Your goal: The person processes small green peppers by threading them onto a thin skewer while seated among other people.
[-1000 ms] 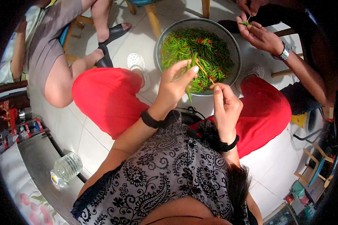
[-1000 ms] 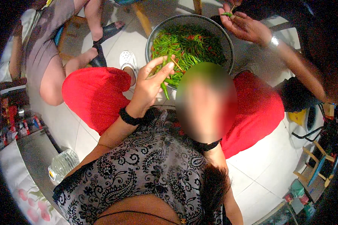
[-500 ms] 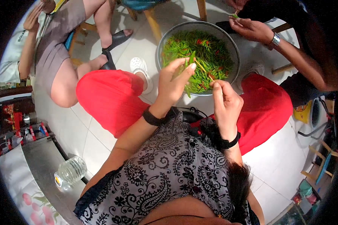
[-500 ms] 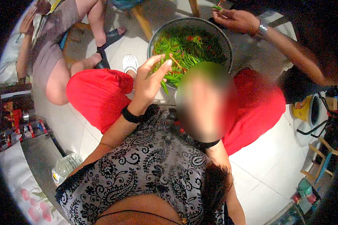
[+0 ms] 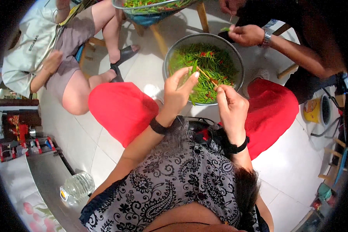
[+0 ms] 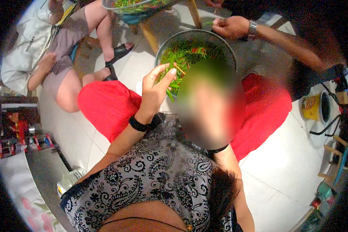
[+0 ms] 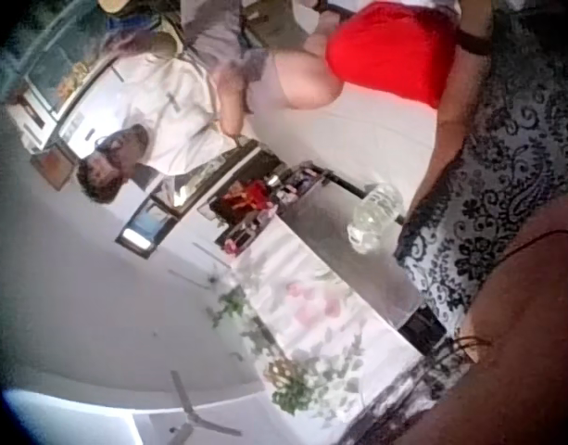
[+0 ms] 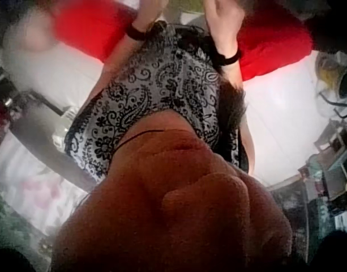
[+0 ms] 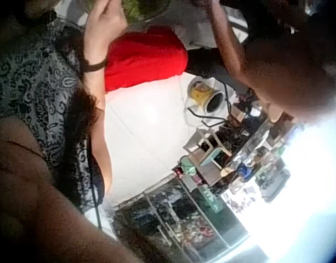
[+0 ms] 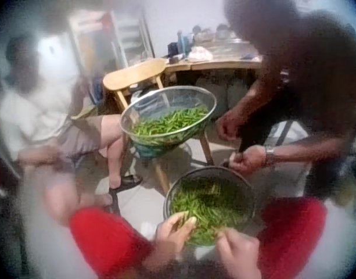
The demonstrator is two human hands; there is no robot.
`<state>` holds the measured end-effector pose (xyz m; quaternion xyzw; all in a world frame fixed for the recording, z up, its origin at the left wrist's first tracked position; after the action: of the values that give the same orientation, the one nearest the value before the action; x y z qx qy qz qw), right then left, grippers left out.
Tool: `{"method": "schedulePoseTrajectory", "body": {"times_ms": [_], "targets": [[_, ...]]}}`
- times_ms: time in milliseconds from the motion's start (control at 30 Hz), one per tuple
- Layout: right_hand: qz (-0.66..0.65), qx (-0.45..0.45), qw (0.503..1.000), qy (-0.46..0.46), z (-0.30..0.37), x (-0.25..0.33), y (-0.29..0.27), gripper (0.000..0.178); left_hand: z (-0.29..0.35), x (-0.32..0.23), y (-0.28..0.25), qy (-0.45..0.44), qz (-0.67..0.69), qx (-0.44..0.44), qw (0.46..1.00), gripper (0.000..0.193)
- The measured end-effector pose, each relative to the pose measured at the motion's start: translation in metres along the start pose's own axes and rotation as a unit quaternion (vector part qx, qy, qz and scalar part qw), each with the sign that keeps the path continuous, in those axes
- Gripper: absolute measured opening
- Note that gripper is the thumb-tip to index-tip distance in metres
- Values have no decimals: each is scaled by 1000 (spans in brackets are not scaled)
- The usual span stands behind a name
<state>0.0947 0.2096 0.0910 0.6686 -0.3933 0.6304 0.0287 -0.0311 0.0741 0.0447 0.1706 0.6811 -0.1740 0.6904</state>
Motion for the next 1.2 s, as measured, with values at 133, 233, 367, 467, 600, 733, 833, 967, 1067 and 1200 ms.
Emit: {"method": "schedulePoseTrajectory", "body": {"times_ms": [133, 233, 367, 467, 600, 733, 833, 967, 1067, 1200], "targets": [[21, 9, 1000, -13, -2, 2, -2, 14, -1, -8, 1, 64, -99, 19, 993, 31], [57, -14, 998, -35, -3, 3, 3, 14, 3, -22, 20, 194, -199, 63, 959, 25], [28, -75, 996, -49, -4, 1, -3, 15, 5, -1, 21, 69, -115, 35, 990, 28], [35, -65, 997, -14, -4, -1, -11, 16, -3, 20, 10, -77, 57, 24, 995, 36], [43, -4, 999, -7, -4, -4, 1, 16, -2, 20, 3, -116, 123, 0, 986, 39], [42, 12, 999, 10, -5, 2, 9, 16, -4, 17, 1, -103, 85, 16, 991, 41], [49, 17, 999, 14, -5, 1, 10, 16, -6, 22, -3, -80, 34, 8, 996, 42], [48, 19, 998, 42, -4, -6, 9, 16, -5, 22, -3, -67, 19, 11, 998, 41], [47, 12, 998, 37, -4, -6, 8, 16, -4, 24, -3, -47, 24, 13, 999, 39], [40, 12, 998, 39, -3, -5, 10, 16, -3, 23, -4, -26, 1, 19, 999, 36]]}}
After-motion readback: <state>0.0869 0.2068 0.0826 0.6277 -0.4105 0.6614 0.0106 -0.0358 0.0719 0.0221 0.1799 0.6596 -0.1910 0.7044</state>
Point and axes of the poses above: each hand's wrist, its own z-axis away from the middle knuckle, its own y-axis out of the palm, x = y × z, the point moved 7 cm from there along -z, towards the middle knuckle, and after that the axes turned 5 degrees about x, right-handed, at the moved point
